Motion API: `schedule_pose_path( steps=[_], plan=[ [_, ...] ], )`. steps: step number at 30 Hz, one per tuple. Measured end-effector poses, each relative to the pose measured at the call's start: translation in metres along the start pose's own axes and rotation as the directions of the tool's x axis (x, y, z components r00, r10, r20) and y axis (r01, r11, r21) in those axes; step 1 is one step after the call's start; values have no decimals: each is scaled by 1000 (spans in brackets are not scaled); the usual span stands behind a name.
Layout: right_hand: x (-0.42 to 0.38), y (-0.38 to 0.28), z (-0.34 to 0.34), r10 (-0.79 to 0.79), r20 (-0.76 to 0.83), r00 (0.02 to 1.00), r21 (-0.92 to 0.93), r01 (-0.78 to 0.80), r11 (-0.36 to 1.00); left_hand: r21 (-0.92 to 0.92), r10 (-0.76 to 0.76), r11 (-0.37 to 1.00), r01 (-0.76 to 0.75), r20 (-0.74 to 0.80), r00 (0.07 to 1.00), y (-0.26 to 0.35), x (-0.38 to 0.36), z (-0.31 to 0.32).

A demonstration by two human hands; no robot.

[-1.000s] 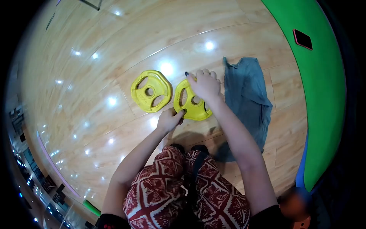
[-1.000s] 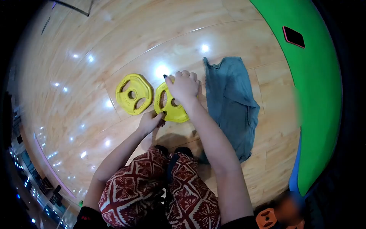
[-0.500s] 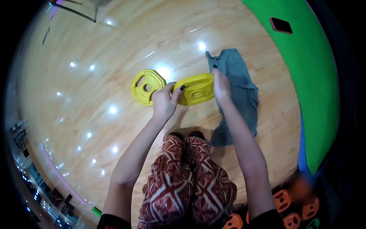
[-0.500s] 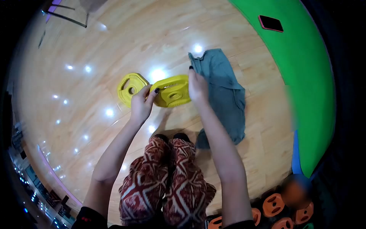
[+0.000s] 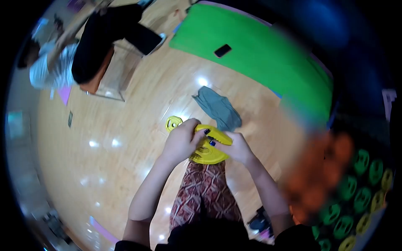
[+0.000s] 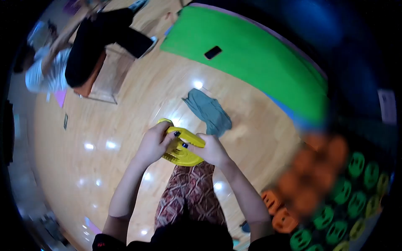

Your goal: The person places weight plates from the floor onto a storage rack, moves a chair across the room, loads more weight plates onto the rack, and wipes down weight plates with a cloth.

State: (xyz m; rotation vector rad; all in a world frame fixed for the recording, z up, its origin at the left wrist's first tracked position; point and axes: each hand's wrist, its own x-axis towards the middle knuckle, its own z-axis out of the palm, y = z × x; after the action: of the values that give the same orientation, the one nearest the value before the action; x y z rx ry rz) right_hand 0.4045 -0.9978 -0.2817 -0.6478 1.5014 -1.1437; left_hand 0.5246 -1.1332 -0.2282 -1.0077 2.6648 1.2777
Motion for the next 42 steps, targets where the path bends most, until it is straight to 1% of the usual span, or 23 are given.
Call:
schedule_pose_path(
  steps=[2, 4, 6, 8, 10, 12, 13, 14, 16, 19, 20, 21, 23, 26, 28, 29, 30, 31, 34, 36, 37, 38, 42],
  plan=[
    [-72, -31, -25, 25, -118, 993, 92, -14, 996, -41, 47, 998, -43, 96, 994, 83, -16, -7],
    [-133, -25, -42, 42, -312, 949, 364, 78, 928, -96, 107, 991, -91, 184, 977, 141, -18, 4],
    [-172, -51, -12, 36, -462, 886, 388, 166, 907, -171, 272, 946, -275, -40, 961, 147, -23, -25],
    [-208, -51, -14, 105, -652, 751, 566, 390, 726, -359, 211, 914, -191, 17, 977, 171, -28, -12],
    [-257, -42, -22, 151, -757, 636, 534, 469, 704, -564, 195, 819, -102, 106, 975, 191, -43, 31],
    [-297, -28, -35, 222, -841, 493, 514, 603, 610, -623, 44, 748, 229, 392, 919, 246, -70, 68],
    [-319, -12, -53, 217, -865, 452, 484, 637, 601, -707, 73, 632, 318, 463, 883, 280, -86, 100],
    [-352, -3, -68, 227, -885, 407, 457, 660, 596, -715, 120, 647, 265, 439, 891, 301, -97, 145],
    [-413, 11, -94, 243, -934, 263, 350, 524, 776, -620, 107, 759, 198, 419, 901, 337, -116, 213],
    [-493, 43, -139, 114, -993, 28, 115, 420, 900, -672, 209, 721, 167, 442, 872, 399, -146, 303],
    [-502, 45, -141, 31, -996, -79, 4, 316, 949, -684, 249, 712, 158, 457, 854, 404, -150, 314],
    [-530, 35, -155, 106, -974, -200, 9, 434, 901, -684, 280, 712, 159, 483, 830, 425, -165, 344],
    [-571, 39, -186, 147, -956, -254, 25, 429, 903, -696, 469, 709, -115, 343, 814, 463, -175, 376],
    [-601, 32, -232, 122, -930, -347, -21, 382, 924, -687, 475, 727, -14, 489, 732, 536, -178, 383],
    [-631, 28, -259, 140, -917, -375, -70, 495, 866, -682, 550, 727, -79, 510, 662, 576, -180, 416],
    [-638, 43, -278, -26, -880, -474, -197, 315, 928, -714, 616, 692, -107, 507, 603, 598, -178, 434],
    [-648, 31, -291, 28, -861, -508, -165, 331, 929, -750, 679, 649, -125, 498, 539, 619, -174, 449],
    [-659, 34, -308, 19, -832, -554, -172, 291, 941, -688, 726, 659, -305, 474, 498, 637, -168, 471],
    [-697, 16, -358, 52, -733, -678, -168, 255, 952, -724, 691, 690, -6, 656, 302, 713, -177, 504],
    [-724, 8, -391, 37, -605, -795, -144, 155, 977, -784, 769, 620, -33, 599, 221, 762, -183, 531],
    [-737, -1, -404, 6, -548, -836, -89, 66, 994, -805, 791, 591, 58, 592, 158, 784, -186, 547],
    [-752, -9, -418, -33, -490, -871, -28, -23, 999, -814, 814, 580, -25, 578, 60, 807, -185, 563],
    [-798, -5, -468, -148, -284, -947, -40, -142, 989, -891, 885, 449, -72, 455, -105, 880, -204, 620]
  ],
)
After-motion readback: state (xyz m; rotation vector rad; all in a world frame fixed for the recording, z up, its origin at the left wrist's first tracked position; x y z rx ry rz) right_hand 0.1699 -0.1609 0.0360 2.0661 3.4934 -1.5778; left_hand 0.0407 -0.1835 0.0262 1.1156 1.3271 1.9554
